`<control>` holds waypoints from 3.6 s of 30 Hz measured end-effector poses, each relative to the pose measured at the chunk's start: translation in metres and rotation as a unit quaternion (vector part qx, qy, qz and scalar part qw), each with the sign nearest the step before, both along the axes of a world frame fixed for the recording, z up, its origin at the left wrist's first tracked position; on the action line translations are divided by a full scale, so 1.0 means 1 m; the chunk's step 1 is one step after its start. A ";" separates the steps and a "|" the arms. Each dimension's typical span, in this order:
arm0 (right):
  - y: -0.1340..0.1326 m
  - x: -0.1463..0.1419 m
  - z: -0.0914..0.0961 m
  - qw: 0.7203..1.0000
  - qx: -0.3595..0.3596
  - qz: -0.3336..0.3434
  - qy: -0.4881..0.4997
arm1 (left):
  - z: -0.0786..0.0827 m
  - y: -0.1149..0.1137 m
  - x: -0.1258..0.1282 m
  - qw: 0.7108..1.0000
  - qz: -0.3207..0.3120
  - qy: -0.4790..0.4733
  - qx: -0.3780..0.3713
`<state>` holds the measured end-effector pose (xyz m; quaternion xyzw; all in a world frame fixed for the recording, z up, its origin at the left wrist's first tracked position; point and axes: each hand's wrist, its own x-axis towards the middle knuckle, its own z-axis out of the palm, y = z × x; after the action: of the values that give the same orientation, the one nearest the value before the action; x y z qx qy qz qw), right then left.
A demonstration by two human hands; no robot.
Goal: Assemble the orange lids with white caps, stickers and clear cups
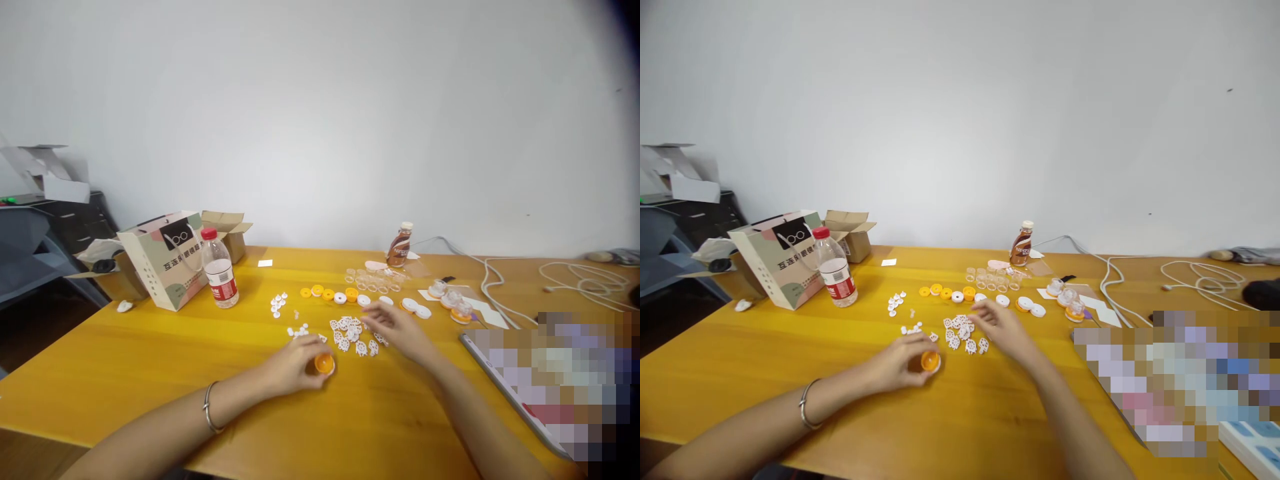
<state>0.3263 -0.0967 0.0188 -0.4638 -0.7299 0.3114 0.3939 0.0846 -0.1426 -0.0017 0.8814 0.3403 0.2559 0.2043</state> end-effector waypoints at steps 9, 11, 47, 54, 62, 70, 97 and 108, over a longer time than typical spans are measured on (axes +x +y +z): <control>0.030 0.077 -0.012 0.947 -0.063 -0.139 -0.284 | 0.005 -0.015 0.008 0.997 -0.061 0.055 0.011; 0.033 0.075 -0.019 0.948 -0.068 -0.138 -0.280 | 0.007 -0.007 0.008 0.998 -0.031 0.039 0.031; 0.008 -0.029 -0.038 0.931 -0.173 -0.022 0.320 | -0.029 0.037 0.035 0.970 0.090 -0.224 -0.029; 0.002 -0.035 -0.035 0.939 -0.178 -0.011 0.294 | -0.026 0.042 0.032 0.964 0.103 -0.246 -0.017; 0.000 -0.036 -0.034 0.934 -0.213 -0.017 0.286 | -0.031 0.043 0.032 0.954 0.103 -0.281 -0.034; -0.005 -0.040 -0.032 0.915 -0.250 0.027 0.314 | -0.022 0.042 0.030 0.969 0.065 -0.235 0.024; -0.006 -0.043 -0.035 0.932 -0.229 0.053 0.277 | -0.023 0.035 0.031 0.980 0.073 -0.152 0.111; -0.004 -0.036 -0.026 0.916 -0.214 -0.008 0.339 | -0.019 0.035 0.028 0.981 0.086 -0.116 0.126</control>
<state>0.2898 -0.1005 -0.0069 -0.4095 -0.4648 0.5959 0.5111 0.1124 -0.1077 -0.0204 0.8318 0.3542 0.4139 0.1064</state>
